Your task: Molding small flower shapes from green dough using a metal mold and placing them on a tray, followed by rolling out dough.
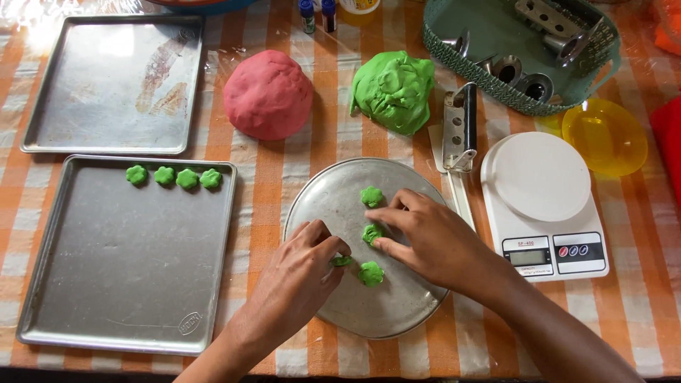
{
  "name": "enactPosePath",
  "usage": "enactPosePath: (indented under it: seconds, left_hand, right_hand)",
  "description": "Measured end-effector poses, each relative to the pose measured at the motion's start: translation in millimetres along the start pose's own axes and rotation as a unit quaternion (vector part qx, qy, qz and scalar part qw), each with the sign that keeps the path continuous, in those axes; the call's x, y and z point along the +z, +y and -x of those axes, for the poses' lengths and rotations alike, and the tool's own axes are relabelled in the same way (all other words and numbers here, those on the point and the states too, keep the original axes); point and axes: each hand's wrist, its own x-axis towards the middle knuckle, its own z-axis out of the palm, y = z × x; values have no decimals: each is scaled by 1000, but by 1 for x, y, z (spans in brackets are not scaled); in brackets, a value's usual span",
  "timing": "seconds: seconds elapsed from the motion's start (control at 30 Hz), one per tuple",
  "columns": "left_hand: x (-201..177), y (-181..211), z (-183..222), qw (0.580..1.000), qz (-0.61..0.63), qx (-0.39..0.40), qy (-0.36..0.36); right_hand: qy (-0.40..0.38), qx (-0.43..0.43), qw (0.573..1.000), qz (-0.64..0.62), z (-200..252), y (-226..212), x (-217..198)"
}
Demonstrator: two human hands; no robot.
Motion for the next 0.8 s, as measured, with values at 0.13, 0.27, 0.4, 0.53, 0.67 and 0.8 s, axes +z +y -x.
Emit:
enactPosePath:
  seconds: [0.13, 0.27, 0.4, 0.53, 0.67, 0.8]
  left_hand:
    - [1, -3, 2, 1000, -4, 12, 8]
    - [1, -4, 1, 1000, 12, -16, -4]
    - [-2, -3, 1, 998, 22, -50, -15]
    - [-8, -7, 3, 999, 24, -41, -1]
    - [-25, -12, 5, 997, 56, -43, 18]
    - [-45, -13, 9, 990, 101, -37, 86]
  right_hand:
    - [25, -38, 999, -7, 0, 0, 8]
    - [19, -81, 997, -8, 0, -6, 7]
    - [9, -103, 995, 4, -3, -4, 11]
    - [-16, -80, 996, -27, -8, -8, 5]
    - [12, -97, 990, -105, -21, -22, -1]
    - [28, -152, 980, -123, -46, -41, 1]
